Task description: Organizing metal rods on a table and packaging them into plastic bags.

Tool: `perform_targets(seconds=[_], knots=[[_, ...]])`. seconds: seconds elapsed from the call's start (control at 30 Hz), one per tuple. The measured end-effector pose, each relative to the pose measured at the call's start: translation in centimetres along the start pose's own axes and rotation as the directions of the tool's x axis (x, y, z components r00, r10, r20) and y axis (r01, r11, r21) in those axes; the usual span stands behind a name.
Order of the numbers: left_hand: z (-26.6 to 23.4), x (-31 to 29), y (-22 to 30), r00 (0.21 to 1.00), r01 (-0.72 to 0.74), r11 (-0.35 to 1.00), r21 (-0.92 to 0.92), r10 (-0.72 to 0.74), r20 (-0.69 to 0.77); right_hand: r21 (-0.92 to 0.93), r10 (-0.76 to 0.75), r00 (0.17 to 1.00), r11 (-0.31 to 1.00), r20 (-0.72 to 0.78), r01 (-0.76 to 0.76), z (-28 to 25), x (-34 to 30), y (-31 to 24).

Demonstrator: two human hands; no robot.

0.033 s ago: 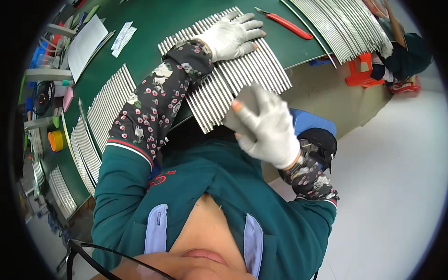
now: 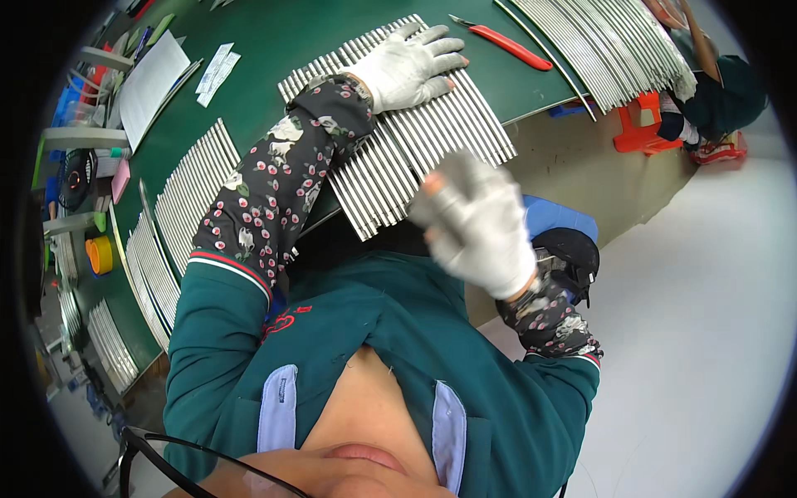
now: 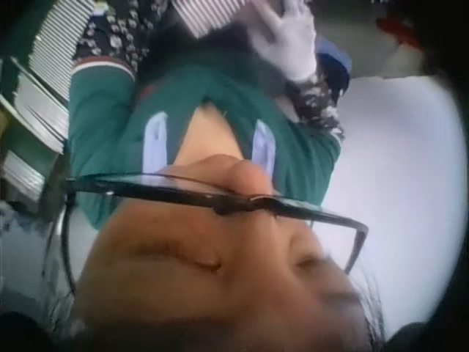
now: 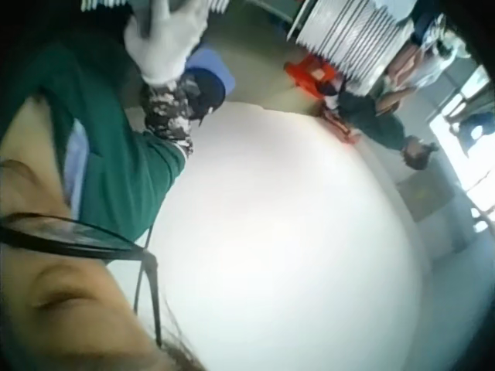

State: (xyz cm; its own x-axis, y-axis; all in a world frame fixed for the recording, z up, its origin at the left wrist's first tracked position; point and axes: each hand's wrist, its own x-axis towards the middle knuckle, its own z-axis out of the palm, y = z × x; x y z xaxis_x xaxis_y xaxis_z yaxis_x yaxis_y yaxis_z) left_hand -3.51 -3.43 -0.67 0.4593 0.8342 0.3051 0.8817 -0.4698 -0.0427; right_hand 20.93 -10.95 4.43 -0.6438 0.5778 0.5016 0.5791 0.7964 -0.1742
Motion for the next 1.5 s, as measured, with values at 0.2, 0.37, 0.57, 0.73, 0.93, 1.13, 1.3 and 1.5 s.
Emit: perform_targets(seconds=[0.2, 0.37, 0.57, 0.73, 0.93, 1.13, 1.3, 1.5], knots=[[-0.1, 0.5, -0.2, 1.0, -0.016, 1.0, -0.003, 0.016, 0.0, -0.063, 0.047, 0.999, 0.997, -0.028, -0.048, -0.7, -0.1, 2.3], [-0.5, 0.4, -0.4, 1.0, -0.009, 1.0, -0.007, 0.009, -0.015, -0.107, 0.199, 0.98, 0.974, 0.001, -0.198, 0.2, 0.7, 3.9], [-0.5, 0.0, -0.2, 1.0, -0.005, 0.999, -0.043, 0.005, 0.017, 0.009, 0.009, 1.0, 1.0, 0.029, -0.009, 0.3, -0.8, 1.4], [-0.8, 0.6, -0.4, 0.999, -0.023, 0.998, -0.054, 0.024, 0.021, -0.38, 0.315, 0.936, 0.855, -0.159, -0.352, 0.0, 1.2, 9.9], [-1.1, 0.4, -0.4, 1.0, -0.031, 0.998, -0.063, 0.031, -0.003, -0.192, 0.061, 0.932, 0.972, -0.357, -0.137, 4.1, 9.7, 11.9], [-1.3, 0.3, -0.5, 0.999, -0.031, 0.998, -0.057, 0.031, -0.006, -0.469, -0.034, 0.987, 0.882, -0.157, -0.044, 5.6, 11.5, 15.1], [-1.6, 0.0, -0.1, 1.0, -0.018, 0.999, -0.049, 0.019, 0.009, 0.183, -0.085, 0.859, 0.962, -0.505, 0.202, -5.4, 8.0, 5.1], [-1.6, -0.7, -0.9, 1.0, 0.004, 1.0, -0.019, -0.004, 0.01, 0.271, -0.152, 0.427, 0.576, -0.891, 0.771, -12.3, 3.1, -2.5]])
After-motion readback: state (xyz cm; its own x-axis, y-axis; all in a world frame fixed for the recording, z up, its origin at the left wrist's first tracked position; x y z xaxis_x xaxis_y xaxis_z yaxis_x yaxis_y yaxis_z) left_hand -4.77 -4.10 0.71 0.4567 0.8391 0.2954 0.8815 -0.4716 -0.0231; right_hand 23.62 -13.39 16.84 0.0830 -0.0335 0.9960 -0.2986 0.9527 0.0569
